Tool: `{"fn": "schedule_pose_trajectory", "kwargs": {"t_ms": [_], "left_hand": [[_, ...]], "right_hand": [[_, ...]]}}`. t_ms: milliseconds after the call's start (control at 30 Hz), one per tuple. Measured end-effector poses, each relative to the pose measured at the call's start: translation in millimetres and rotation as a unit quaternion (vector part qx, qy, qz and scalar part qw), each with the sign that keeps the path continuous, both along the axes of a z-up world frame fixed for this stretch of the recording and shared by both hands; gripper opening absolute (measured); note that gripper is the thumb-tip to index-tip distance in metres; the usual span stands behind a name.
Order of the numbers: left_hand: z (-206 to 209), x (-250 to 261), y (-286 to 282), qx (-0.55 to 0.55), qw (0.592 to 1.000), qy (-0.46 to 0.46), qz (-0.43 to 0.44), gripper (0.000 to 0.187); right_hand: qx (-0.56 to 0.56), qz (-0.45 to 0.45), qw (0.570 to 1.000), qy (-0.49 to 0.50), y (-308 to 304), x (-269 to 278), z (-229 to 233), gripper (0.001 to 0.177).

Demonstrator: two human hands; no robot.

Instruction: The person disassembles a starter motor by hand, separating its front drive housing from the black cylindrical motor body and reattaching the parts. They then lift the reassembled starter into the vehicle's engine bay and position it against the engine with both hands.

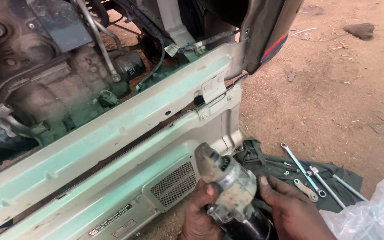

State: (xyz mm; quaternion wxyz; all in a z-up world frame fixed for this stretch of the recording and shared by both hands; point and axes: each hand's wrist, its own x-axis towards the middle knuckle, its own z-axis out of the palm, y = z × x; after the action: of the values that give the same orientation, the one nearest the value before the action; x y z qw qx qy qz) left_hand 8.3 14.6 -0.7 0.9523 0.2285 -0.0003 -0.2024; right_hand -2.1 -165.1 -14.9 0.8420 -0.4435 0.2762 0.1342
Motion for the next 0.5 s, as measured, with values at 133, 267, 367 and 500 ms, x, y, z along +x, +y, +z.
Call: {"fn": "schedule_pose_trajectory", "kwargs": {"t_ms": [133, 267, 367, 500], "left_hand": [[7.9, -2.6, -3.9, 0.056, 0.998, -0.014, -0.001, 0.093], [11.8, -8.4, -6.8, 0.060, 0.998, 0.027, -0.005, 0.085], [-1.9, -4.8, -8.1, 0.030, 0.999, 0.013, -0.007, 0.080], [1.4, -5.9, -6.2, 0.068, 0.996, -0.059, -0.022, 0.077]], "right_hand": [[-0.011, -0.017, 0.999, 0.036, 8.3, 1.3, 28.1, 0.048], [-0.040, -0.013, 0.994, 0.096, 18.0, -3.7, 57.4, 0.054], [-0.063, 0.005, 0.996, 0.060, -10.0, -6.7, 9.7, 0.055], [-0.071, 0.025, 0.997, 0.006, -7.3, -4.9, 6.2, 0.050]]}}
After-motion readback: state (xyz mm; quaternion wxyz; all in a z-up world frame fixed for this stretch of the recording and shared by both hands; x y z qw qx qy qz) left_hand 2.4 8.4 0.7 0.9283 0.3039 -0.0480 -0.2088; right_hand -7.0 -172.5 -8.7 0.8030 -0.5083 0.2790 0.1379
